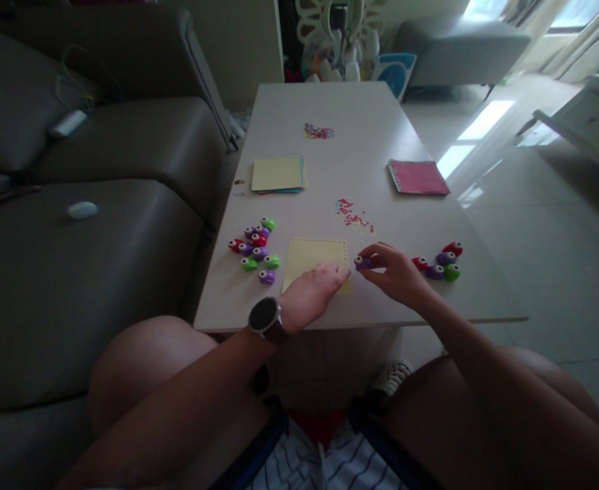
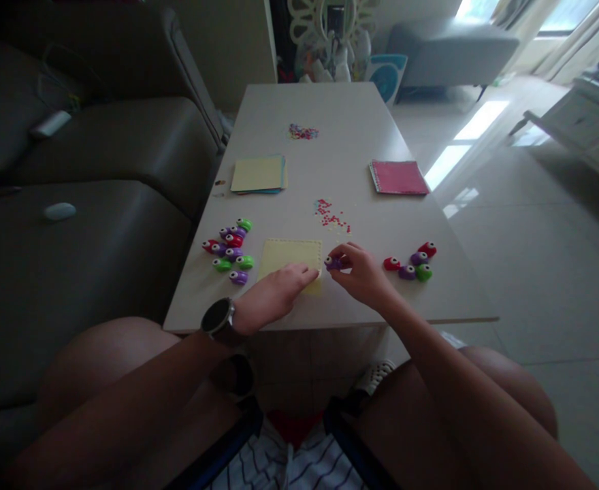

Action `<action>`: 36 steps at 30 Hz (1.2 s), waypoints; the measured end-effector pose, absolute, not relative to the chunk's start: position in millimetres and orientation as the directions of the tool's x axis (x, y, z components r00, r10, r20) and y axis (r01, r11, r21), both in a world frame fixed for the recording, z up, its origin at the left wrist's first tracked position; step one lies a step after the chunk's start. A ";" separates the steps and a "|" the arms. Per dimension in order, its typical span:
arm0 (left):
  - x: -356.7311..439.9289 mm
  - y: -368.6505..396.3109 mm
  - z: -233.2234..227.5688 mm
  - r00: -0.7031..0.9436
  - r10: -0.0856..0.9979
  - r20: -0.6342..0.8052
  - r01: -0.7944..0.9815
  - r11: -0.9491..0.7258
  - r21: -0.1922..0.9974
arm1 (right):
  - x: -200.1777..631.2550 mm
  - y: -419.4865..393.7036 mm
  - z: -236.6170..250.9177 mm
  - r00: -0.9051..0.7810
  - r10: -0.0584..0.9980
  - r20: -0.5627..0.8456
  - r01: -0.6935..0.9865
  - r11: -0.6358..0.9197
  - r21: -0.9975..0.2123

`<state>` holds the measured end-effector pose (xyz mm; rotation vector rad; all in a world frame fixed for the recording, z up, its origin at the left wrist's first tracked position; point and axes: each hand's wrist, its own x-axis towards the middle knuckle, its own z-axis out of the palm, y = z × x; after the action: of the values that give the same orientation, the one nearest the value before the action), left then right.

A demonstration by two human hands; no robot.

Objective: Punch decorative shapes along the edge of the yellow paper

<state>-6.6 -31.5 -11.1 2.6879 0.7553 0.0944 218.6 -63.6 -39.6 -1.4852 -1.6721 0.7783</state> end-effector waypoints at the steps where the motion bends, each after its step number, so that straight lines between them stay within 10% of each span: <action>1: -7.6 -29.6 -11.3 0.855 0.517 -0.036 0.493 -0.789 0.367 | 219.0 -63.8 -40.7 -0.043 0.991 0.123 0.533 0.127 -0.837; 36: -10.4 -22.5 -15.1 0.859 0.507 -0.066 0.482 -0.760 0.435 | 217.0 -64.5 -48.3 -0.129 0.988 0.088 0.674 0.152 -0.722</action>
<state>-10.4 -22.5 -15.1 2.5875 0.7281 0.0769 217.0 -64.5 -48.3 -1.5803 -1.8702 0.7190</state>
